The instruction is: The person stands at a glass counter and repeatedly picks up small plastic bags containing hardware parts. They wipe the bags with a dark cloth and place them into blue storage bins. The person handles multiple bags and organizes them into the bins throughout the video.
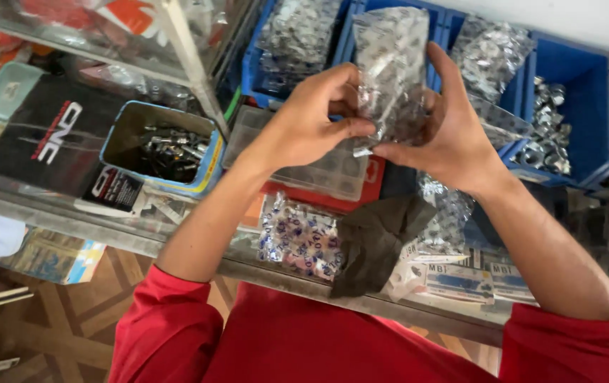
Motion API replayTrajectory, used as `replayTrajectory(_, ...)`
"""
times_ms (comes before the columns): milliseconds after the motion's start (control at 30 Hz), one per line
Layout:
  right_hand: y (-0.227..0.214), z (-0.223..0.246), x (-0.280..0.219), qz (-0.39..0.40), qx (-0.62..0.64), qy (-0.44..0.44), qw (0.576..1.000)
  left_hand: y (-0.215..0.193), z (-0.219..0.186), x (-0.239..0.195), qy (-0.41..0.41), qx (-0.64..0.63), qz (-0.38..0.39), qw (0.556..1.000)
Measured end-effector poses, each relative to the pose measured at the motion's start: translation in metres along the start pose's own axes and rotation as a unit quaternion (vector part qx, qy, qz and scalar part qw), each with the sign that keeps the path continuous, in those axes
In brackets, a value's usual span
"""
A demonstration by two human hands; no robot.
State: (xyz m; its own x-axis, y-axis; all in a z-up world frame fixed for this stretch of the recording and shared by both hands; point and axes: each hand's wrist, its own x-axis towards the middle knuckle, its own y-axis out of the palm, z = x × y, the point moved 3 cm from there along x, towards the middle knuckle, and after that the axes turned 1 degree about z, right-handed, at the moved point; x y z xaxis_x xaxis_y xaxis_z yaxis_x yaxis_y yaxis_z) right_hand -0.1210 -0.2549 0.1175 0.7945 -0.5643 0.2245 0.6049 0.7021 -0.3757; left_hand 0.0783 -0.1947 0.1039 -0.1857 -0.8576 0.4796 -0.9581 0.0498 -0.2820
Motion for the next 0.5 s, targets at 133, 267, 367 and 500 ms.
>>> replayTrajectory(133,-0.003,-0.007,0.0,-0.044,0.122,0.041,0.991,0.0,0.004,0.004,-0.025,-0.059,0.012,0.998)
replayTrajectory(267,-0.005,-0.012,0.0,-0.029,0.05,-0.035,0.998,0.001,0.009,0.006,-0.022,-0.066,-0.002,0.998)
replayTrajectory(367,-0.005,-0.007,0.001,-0.04,0.0,-0.027,0.999,0.005,0.011,0.005,-0.027,-0.111,-0.011,0.993)
replayTrajectory(500,-0.005,0.003,0.004,-0.048,-0.009,-0.022,0.999,0.005,0.007,0.005,-0.044,-0.119,0.001,0.992)
